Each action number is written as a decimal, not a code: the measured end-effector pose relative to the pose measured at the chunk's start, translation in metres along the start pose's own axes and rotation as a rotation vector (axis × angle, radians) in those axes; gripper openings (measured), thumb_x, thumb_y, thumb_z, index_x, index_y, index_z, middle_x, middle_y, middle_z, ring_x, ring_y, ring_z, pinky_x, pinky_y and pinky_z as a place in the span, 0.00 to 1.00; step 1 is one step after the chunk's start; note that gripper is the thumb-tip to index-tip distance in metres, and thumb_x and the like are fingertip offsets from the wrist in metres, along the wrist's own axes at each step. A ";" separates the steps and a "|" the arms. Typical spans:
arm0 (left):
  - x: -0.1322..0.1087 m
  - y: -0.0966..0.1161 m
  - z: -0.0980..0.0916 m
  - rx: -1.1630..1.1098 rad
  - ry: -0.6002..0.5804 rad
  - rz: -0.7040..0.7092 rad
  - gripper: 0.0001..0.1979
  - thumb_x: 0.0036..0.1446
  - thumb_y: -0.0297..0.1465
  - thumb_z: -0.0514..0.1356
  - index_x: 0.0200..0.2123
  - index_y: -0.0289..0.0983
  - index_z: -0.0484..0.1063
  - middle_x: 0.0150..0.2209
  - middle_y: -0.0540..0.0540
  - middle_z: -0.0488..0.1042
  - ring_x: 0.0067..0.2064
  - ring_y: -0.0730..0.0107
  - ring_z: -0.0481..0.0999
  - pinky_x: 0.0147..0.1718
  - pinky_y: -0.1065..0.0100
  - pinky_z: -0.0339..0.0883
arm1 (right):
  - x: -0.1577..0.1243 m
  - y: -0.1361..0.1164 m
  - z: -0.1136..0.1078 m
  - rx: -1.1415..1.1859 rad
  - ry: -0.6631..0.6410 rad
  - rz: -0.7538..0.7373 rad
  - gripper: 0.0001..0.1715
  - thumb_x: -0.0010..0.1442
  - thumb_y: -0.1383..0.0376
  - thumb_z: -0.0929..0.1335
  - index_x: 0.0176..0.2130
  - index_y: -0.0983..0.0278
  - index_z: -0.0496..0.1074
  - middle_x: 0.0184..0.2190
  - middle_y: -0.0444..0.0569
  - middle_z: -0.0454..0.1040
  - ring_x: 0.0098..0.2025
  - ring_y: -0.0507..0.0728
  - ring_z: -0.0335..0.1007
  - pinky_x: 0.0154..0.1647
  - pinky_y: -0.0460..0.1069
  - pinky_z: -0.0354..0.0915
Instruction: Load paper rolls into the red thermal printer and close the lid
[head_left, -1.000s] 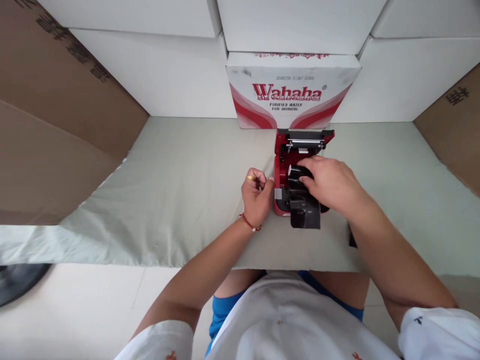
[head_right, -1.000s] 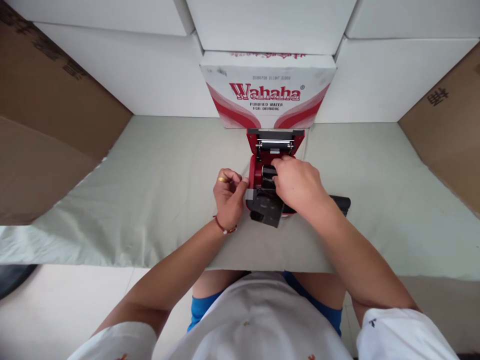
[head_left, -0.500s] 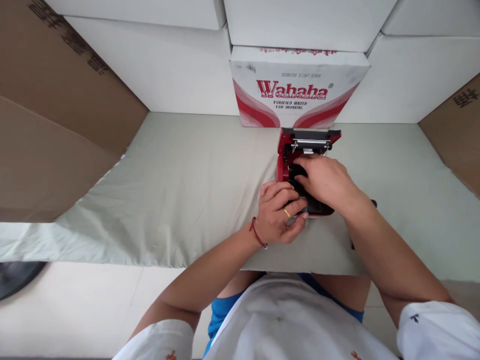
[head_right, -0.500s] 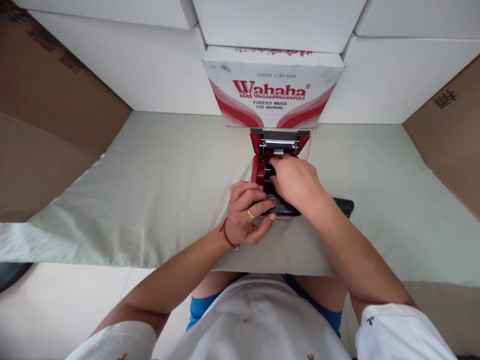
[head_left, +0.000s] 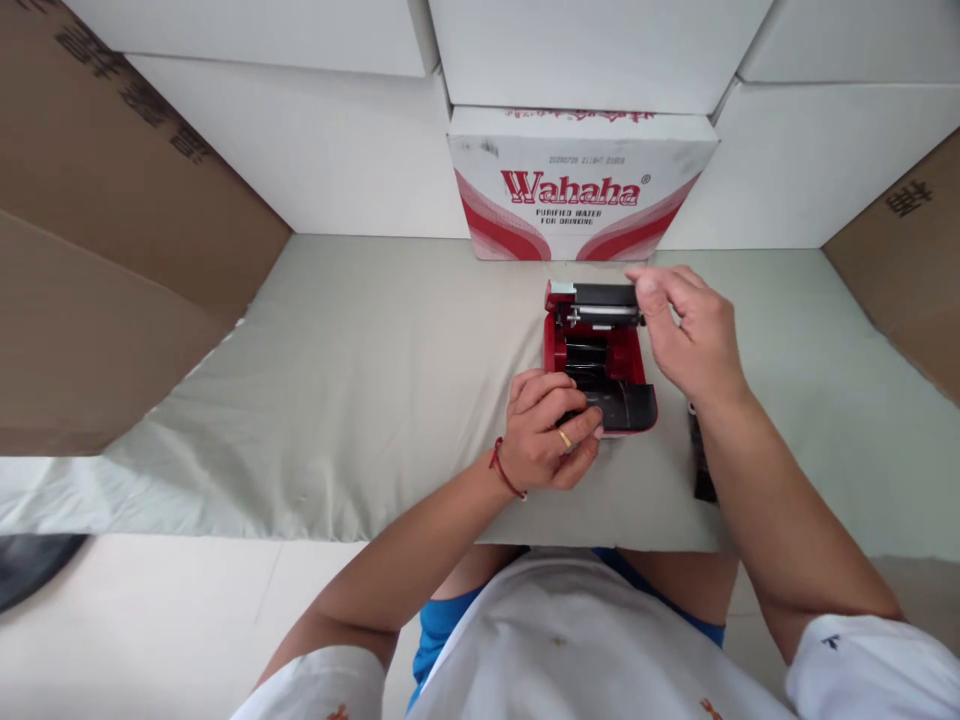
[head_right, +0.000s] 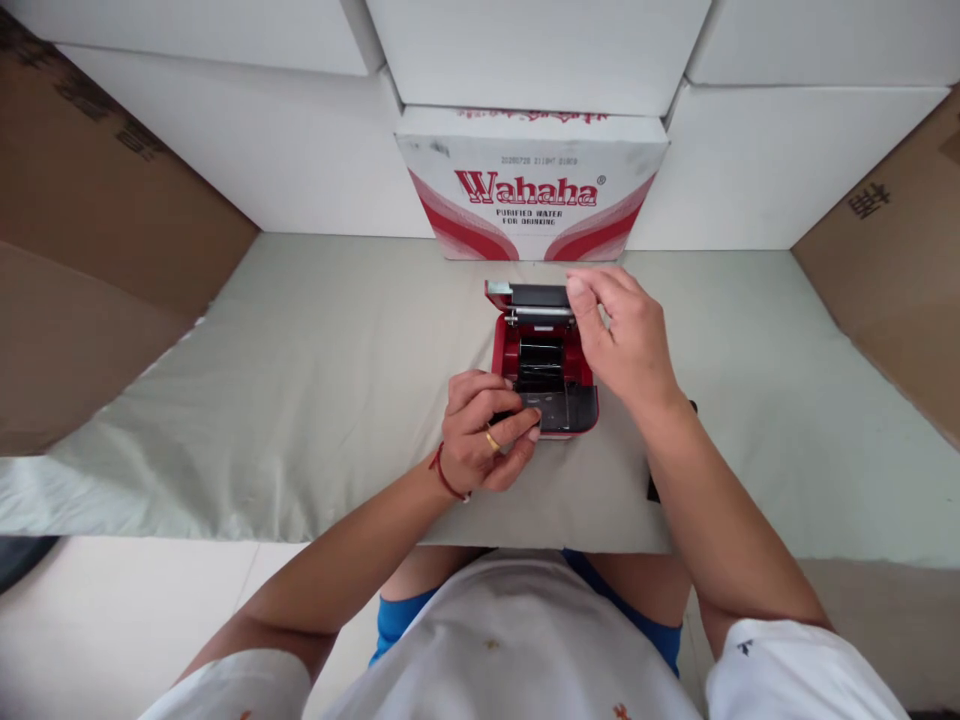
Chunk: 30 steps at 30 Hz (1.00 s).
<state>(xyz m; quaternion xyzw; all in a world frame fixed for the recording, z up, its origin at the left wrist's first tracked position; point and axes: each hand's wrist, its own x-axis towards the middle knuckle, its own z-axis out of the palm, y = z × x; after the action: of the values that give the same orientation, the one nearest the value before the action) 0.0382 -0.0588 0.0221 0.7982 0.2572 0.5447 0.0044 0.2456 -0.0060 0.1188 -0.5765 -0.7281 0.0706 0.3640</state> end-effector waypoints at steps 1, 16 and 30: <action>-0.001 0.000 0.000 0.012 0.007 0.013 0.09 0.60 0.32 0.66 0.43 0.48 0.81 0.34 0.48 0.80 0.46 0.56 0.81 0.51 0.51 0.71 | -0.009 -0.001 -0.002 0.027 0.005 -0.003 0.27 0.81 0.52 0.60 0.56 0.57 0.83 0.57 0.55 0.86 0.59 0.63 0.82 0.66 0.61 0.74; 0.008 -0.005 -0.010 -0.109 0.088 -0.305 0.21 0.75 0.38 0.56 0.67 0.46 0.72 0.48 0.44 0.89 0.55 0.55 0.88 0.68 0.48 0.63 | -0.085 0.019 0.011 0.169 -0.013 -0.111 0.25 0.78 0.60 0.60 0.54 0.55 0.86 0.58 0.50 0.86 0.67 0.62 0.80 0.76 0.69 0.65; 0.012 0.007 -0.024 -0.243 0.025 -0.534 0.11 0.70 0.25 0.60 0.49 0.41 0.79 0.46 0.43 0.86 0.51 0.61 0.86 0.54 0.59 0.78 | -0.089 0.021 0.011 0.286 0.052 -0.213 0.17 0.76 0.68 0.67 0.56 0.59 0.84 0.58 0.54 0.87 0.65 0.62 0.81 0.70 0.63 0.72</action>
<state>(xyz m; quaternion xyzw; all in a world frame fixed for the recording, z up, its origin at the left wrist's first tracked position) 0.0235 -0.0669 0.0442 0.6892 0.3911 0.5608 0.2399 0.2621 -0.0749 0.0600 -0.4401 -0.7580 0.1195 0.4664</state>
